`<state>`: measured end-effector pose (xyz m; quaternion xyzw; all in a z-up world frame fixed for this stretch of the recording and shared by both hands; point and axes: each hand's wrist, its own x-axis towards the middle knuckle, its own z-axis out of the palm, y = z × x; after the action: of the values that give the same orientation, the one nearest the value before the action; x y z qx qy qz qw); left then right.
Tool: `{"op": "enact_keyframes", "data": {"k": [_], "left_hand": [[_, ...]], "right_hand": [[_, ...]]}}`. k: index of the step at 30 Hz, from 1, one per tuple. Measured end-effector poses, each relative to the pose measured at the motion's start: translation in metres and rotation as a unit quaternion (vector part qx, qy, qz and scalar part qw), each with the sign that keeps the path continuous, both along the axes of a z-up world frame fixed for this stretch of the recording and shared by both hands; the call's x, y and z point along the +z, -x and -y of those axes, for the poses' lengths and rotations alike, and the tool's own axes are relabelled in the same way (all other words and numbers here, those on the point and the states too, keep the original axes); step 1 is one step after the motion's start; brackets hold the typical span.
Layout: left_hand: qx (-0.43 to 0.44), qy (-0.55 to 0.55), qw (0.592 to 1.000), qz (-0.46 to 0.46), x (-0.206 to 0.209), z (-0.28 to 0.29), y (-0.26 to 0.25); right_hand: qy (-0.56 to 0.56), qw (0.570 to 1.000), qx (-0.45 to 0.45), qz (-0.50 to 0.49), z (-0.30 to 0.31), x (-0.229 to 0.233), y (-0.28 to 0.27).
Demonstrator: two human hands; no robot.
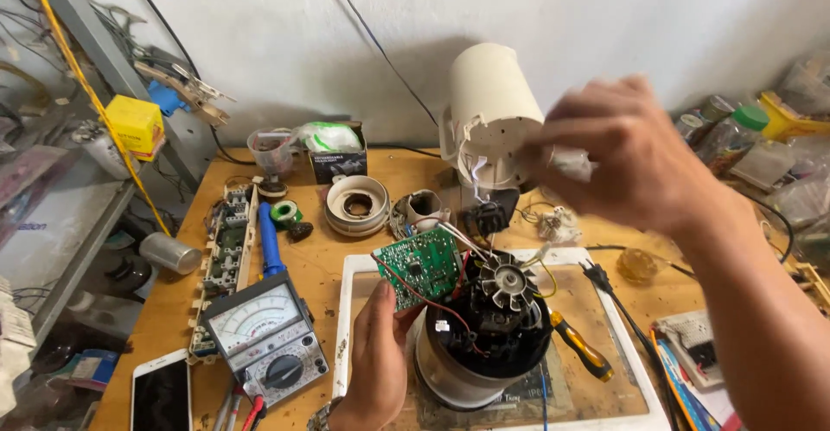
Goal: The person holds a green circuit board in their left hand and uses a soldering iron in their right hand to work on the board's components. They repeatedly apply the soldering iron to various points on the board while holding it over a disassembled appliance base.
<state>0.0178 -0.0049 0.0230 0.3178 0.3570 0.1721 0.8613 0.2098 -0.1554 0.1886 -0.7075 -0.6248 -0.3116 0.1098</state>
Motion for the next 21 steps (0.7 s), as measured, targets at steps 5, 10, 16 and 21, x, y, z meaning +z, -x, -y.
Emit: {"op": "enact_keyframes", "data": {"k": [5,10,16,21], "left_hand": [[0.033,0.015,0.999,-0.022,0.007,0.002,-0.003],[0.017,-0.002,0.998,0.064,-0.006,0.001,-0.004],[0.035,0.014,0.999,0.036,0.007,0.004,-0.003],[0.039,-0.120,0.989,0.081,-0.027,-0.001,-0.003]], "right_hand": [[0.027,0.988,0.136,-0.070,-0.017,0.006,0.016],[0.083,0.983,0.085,-0.143,-0.006,-0.003,0.014],[0.022,0.997,0.039,-0.059,-0.004,-0.022,0.006],[-0.147,0.989,-0.006,-0.032,0.020,-0.036,0.002]]}}
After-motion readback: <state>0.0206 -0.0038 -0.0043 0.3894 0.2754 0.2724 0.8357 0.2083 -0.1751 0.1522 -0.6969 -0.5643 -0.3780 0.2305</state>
